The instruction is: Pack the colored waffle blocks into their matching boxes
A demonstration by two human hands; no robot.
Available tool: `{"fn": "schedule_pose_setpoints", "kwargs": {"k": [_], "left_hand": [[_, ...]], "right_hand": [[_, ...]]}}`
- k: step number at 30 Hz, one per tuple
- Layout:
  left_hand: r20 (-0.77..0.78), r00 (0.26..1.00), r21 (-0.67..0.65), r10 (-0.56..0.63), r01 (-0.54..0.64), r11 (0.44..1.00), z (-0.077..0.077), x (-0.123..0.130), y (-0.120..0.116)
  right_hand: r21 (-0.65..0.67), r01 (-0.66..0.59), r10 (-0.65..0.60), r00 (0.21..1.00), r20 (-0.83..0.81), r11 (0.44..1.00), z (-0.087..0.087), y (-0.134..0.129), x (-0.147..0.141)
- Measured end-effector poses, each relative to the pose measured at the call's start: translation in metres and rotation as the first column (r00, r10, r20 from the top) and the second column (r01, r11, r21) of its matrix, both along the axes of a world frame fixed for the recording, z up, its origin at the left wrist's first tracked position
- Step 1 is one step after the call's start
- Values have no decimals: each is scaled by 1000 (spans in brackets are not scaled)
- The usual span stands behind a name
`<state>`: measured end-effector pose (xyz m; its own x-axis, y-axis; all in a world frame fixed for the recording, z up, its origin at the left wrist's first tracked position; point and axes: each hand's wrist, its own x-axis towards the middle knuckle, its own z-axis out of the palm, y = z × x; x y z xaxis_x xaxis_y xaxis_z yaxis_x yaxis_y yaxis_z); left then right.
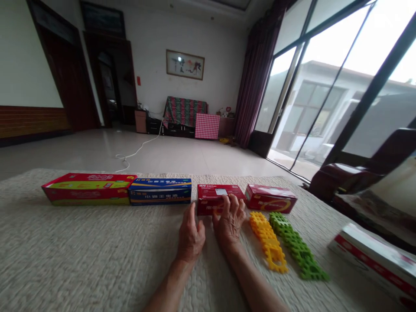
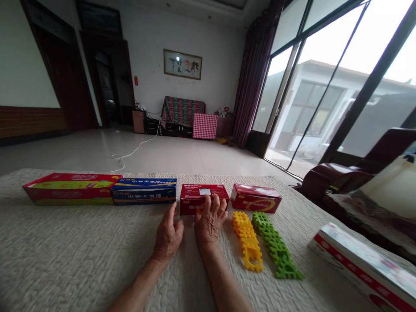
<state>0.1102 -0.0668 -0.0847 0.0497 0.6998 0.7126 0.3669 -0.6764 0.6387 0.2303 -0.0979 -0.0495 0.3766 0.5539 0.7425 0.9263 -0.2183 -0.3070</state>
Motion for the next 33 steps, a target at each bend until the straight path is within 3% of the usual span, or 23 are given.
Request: {"fn": "schedule_pose_setpoints", "kwargs": {"k": [10,19,23,27,30,33], "left_hand": [[-38,998,-33,-49,48,998,3,-1,0],[-85,995,-52,-51,47,998,7,-4,-2],[-110,993,-46,-50,45,998,7,-5,-1],[-116,992,-43,-55,51,998,9,-6,-1],[-128,989,-47,-73,67,997,10,-7,-1],[-132,988,-43,-75,70,997,9,-7,-1]], "right_hand": [[-12,-36,35,997,-65,999,-6,52,4],[-20,-45,43,996,-80,999,-10,58,4],[-6,-65,65,996,-58,998,-11,50,0],[-29,-145,146,989,28,989,0,27,9],[-52,-160,164,983,84,986,17,4,37],[-70,-90,96,991,88,993,35,-21,83]]}}
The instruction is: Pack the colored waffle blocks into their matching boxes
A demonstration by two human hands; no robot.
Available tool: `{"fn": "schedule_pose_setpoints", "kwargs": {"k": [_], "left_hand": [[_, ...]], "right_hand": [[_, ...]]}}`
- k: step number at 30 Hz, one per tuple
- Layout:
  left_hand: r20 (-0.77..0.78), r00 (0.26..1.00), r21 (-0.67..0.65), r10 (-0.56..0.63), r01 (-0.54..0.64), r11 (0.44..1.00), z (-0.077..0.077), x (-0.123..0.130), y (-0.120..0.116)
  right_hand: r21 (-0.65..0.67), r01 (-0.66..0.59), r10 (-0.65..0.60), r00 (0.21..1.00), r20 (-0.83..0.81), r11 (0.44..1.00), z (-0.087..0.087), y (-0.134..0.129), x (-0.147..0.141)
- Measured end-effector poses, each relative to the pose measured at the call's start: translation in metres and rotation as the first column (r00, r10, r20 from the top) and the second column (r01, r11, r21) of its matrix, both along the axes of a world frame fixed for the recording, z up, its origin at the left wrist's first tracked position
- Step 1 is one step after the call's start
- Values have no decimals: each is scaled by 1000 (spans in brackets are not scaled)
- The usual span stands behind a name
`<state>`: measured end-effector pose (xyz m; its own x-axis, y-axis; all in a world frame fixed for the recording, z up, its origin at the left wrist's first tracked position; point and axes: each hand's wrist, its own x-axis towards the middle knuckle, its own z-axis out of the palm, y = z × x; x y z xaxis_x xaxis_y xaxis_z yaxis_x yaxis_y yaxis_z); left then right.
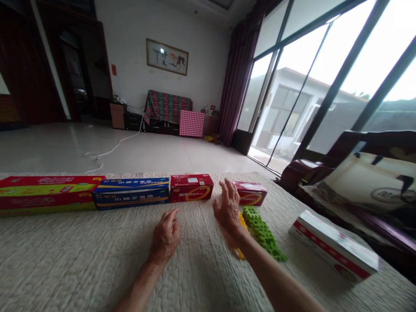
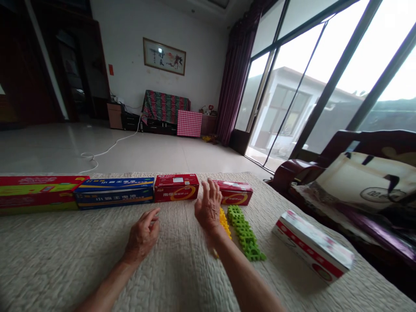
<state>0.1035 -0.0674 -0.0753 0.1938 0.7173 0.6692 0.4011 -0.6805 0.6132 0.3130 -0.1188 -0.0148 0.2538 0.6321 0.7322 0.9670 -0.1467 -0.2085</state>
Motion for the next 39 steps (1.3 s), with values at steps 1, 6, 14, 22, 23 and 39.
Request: {"fn": "schedule_pose_setpoints", "kwargs": {"k": [1,6,14,22,23,39], "left_hand": [[-3,1000,3,1,-1,1000,0,0,0],[-27,1000,26,0,0,1000,-1,0,1],[-34,999,40,-28,29,999,3,-1,-1],[-52,997,-2,-57,57,998,4,-1,-5],[-51,997,-8,-61,61,998,4,-1,-5],[152,985,-490,-76,142,860,34,-13,-7]], "right_hand": [[-10,36,-36,999,-7,999,5,-8,16],[-177,140,-144,990,-8,974,21,-36,85],[-560,84,-68,996,49,824,40,-4,123],[-618,89,12,987,157,781,47,12,120],[-611,87,18,986,164,786,47,12,120],[-404,-119,202,965,169,907,130,-64,33]]}}
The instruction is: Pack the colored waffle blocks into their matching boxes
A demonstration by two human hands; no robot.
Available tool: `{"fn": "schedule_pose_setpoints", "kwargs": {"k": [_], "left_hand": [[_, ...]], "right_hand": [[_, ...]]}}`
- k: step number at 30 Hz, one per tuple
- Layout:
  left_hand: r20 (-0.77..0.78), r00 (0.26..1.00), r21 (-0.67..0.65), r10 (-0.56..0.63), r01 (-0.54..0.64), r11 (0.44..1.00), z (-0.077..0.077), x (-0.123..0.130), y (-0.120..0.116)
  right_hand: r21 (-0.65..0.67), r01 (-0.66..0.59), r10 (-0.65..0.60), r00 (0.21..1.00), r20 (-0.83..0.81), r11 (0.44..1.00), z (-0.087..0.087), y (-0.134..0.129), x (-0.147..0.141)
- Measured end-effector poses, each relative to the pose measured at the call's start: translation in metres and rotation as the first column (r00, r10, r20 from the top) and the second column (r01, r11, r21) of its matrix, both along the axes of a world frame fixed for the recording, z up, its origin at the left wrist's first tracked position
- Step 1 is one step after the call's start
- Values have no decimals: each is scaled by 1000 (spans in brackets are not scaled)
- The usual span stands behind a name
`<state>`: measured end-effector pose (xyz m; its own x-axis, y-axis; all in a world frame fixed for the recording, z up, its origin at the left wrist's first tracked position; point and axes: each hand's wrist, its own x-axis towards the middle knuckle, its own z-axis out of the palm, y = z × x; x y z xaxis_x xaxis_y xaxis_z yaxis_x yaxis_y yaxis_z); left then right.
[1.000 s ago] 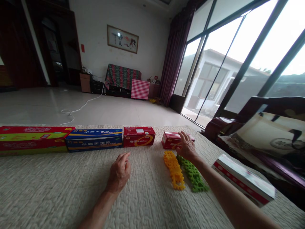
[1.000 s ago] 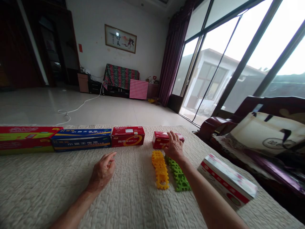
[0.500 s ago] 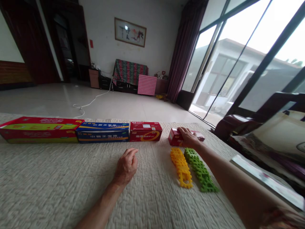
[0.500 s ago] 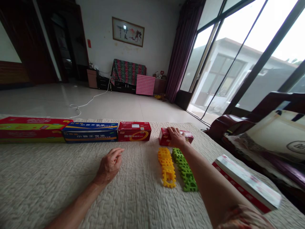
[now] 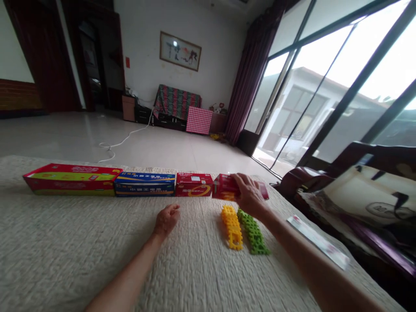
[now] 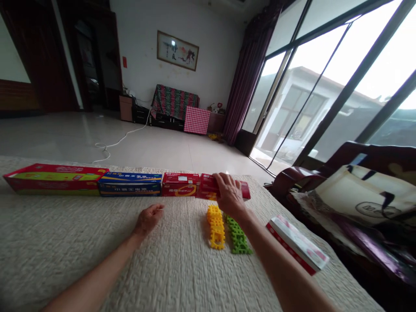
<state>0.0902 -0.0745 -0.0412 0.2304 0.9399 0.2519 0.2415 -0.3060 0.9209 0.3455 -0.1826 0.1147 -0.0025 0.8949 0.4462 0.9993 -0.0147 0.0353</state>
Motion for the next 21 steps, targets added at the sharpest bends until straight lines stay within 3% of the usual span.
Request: {"fn": "schedule_pose_setpoints", "kwargs": {"k": [5,8,10,12,15,18,21], "left_hand": [[37,994,-157,-107,112,981,62,-44,-33],[21,966,-151,-259,260,954,98,-73,-67],[-41,924,-139,-380,371,918,111,-87,-89],[-122,883,-119,-453,441,890,114,-96,-107],[-217,868,-72,-446,441,895,102,-101,-127],[-264,881,-33,-391,397,917,86,-101,-139],[-286,897,-9,-337,349,937,73,-103,-149]], "right_hand": [[-89,-201,192,976,-98,976,-13,-61,-99],[-166,-297,257,940,-223,940,-26,-87,-143],[-208,-320,250,920,-303,924,-32,-98,-163],[-236,-314,223,913,-343,920,-38,-107,-176],[-233,-268,166,911,-378,935,-49,-121,-180],[-85,-98,47,881,-471,992,-67,-137,-167],[104,99,-3,735,-678,990,-90,-146,-146]]}}
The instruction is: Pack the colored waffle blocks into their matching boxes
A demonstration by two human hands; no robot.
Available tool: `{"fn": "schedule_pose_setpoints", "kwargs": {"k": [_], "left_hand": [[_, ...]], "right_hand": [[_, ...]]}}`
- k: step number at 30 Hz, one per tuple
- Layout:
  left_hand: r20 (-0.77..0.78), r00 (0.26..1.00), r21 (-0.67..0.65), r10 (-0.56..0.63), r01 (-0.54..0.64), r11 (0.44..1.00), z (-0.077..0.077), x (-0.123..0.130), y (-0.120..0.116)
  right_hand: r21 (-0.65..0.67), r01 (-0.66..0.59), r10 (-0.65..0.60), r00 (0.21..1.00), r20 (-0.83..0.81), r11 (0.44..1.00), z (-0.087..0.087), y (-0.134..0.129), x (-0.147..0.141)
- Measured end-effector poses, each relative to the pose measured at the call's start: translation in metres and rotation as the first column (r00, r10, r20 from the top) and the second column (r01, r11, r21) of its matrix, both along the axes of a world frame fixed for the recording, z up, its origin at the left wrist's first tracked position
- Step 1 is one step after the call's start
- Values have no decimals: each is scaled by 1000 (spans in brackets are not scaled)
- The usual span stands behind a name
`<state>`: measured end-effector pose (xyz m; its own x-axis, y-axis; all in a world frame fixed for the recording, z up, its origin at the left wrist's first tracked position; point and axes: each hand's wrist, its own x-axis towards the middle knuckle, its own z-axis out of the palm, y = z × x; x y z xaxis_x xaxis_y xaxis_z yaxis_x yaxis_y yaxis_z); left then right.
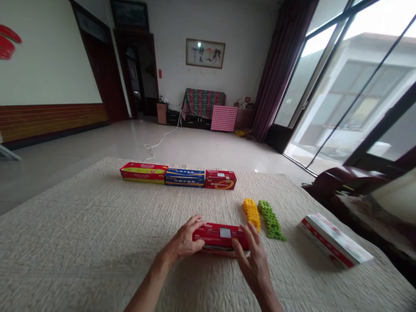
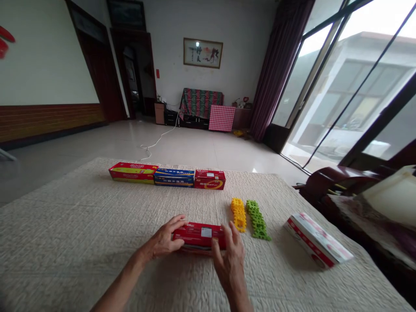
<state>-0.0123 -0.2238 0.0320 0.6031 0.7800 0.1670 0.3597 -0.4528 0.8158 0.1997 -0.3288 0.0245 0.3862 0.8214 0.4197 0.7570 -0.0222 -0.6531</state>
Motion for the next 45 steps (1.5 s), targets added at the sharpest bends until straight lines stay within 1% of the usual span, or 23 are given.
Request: {"fn": "schedule_pose_setpoints", "kwargs": {"k": [1,3,6,10,12,14,16,18,20,22,26,28,31,36,41,45], "left_hand": [[4,1000,10,24,-24,1000,-4,0,-3],[26,997,33,71,-72,997,-10,-1,-10],[61,991,60,119,-123,991,-16,0,-18],[73,983,91,167,-173,981,-19,1,-27],[94,976,84,194,-202,976,-22,1,-33],[144,958,64,248,-259,964,-28,3,-39],[223,914,27,339,-354,935,-36,6,-43],[308,853,-32,421,-433,901,-45,9,-44],[363,812,-82,457,-461,884,-51,12,-45],[374,803,-101,463,-461,882,-53,13,-46],[385,795,-104,468,-466,878,-51,11,-53],[391,795,-108,465,-462,880,-50,9,-56],[359,806,-133,470,-454,881,-49,8,-59],[332,822,-141,462,-441,886,-48,8,-63],[376,817,-192,438,-393,899,-44,6,-65],[401,831,-250,386,-307,918,-37,3,-64]], "right_hand": [[27,13,-10,995,-103,1000,-7,-2,6],[24,-11,17,962,-274,1000,-18,-3,12],[-20,-28,18,917,-400,999,-21,-3,8],[-78,-4,-33,883,-468,997,-19,-4,-5],[-81,24,-60,871,-487,996,-25,-5,-10],[-70,37,-66,872,-485,997,-34,-7,-12],[-55,34,-56,888,-457,998,-44,-8,-10],[-58,33,-55,896,-442,998,-52,-11,-5],[-70,26,-55,893,-446,997,-55,-13,0],[-101,-15,-32,893,-448,995,-53,-16,5],[-152,-84,5,889,-457,985,-46,-24,12],[-148,-92,13,886,-463,985,-43,-27,14],[-150,-114,35,891,-452,982,-41,-32,16],[-176,-87,5,908,-418,981,-43,-36,17],[-154,-105,37,918,-395,982,-40,-40,17],[-194,-172,77,906,-417,966,-31,-41,21]]}}
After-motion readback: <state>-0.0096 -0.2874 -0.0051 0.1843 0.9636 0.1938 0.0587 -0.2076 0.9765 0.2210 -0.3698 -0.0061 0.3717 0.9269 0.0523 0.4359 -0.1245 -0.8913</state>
